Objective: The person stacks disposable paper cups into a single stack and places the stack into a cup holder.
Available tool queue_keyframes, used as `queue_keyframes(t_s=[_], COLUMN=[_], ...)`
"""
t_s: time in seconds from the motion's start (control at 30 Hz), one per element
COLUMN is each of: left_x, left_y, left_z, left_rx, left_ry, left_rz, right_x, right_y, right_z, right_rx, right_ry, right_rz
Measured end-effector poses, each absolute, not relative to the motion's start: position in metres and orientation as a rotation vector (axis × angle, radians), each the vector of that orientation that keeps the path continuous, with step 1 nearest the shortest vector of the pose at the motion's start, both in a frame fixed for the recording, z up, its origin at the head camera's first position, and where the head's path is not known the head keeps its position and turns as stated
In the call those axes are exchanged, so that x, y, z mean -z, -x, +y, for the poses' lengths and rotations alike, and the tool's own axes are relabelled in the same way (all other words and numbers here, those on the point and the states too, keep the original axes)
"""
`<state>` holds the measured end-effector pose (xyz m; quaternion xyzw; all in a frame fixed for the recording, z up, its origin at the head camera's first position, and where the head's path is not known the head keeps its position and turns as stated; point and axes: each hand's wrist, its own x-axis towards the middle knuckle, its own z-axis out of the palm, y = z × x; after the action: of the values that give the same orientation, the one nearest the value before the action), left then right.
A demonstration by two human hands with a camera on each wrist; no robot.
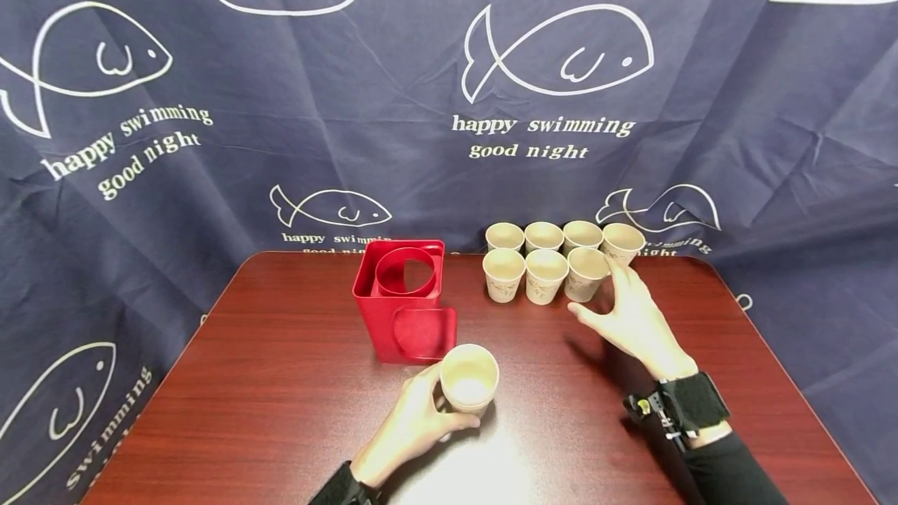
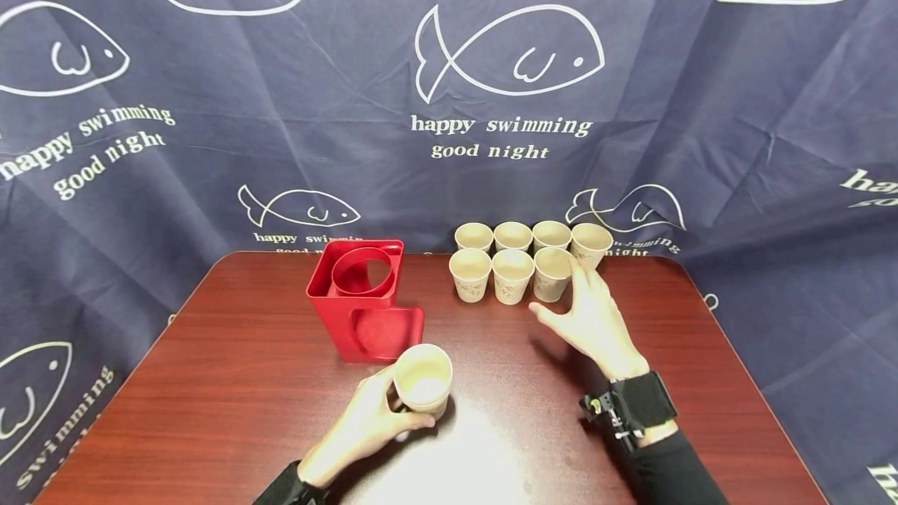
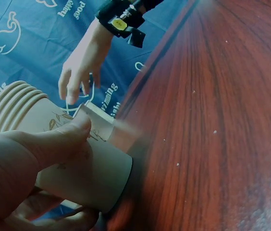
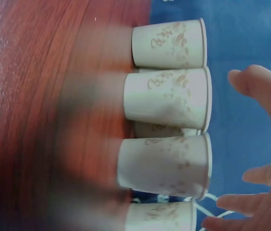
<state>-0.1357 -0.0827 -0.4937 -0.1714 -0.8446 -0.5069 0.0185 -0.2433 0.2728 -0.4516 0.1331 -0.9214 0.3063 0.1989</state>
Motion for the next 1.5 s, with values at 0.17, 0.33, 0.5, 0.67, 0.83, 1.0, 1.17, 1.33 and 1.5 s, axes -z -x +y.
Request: queue_keyframes(t_s=[0.17, 0.33, 0.5, 0.67, 0.83, 1.0, 1.17, 1.33, 1.5], left_x=[0.494, 0.495, 0.494, 0.494, 0.494, 0.494, 0.494, 0.494, 0.495], left_y=[0.136, 0.136, 0.136, 0.137, 0.136, 0.136, 0.136, 0.136, 0.136], left_z=[-0.083, -0.083, -0.083, -0.083, -0.083, -0.084, -0.083, -0.082, -0.082], left_rx=[1.573, 1.562, 1.574, 1.583, 1.587, 1.580, 1.599, 1.610, 1.590], left_ry=[0.534, 0.527, 0.530, 0.536, 0.534, 0.538, 0.535, 0.530, 0.535], left_rz=[-2.614, -2.620, -2.621, -2.617, -2.615, -2.612, -2.611, -2.613, -2.609], right_x=[0.457, 0.459, 0.458, 0.461, 0.464, 0.465, 0.467, 0.470, 0.473], right_y=[0.253, 0.260, 0.264, 0.268, 0.272, 0.275, 0.278, 0.282, 0.284], right_z=[0.276, 0.276, 0.276, 0.276, 0.276, 0.276, 0.277, 0.277, 0.275], right_rx=[-1.025, -1.115, -1.228, -1.297, -1.308, -1.295, -1.340, -1.339, -1.355], right_ry=[-0.268, -0.106, 0.051, 0.128, 0.161, 0.146, 0.111, 0.086, 0.083], right_rz=[-2.571, -2.616, -2.659, -2.643, -2.636, -2.634, -2.612, -2.605, -2.608])
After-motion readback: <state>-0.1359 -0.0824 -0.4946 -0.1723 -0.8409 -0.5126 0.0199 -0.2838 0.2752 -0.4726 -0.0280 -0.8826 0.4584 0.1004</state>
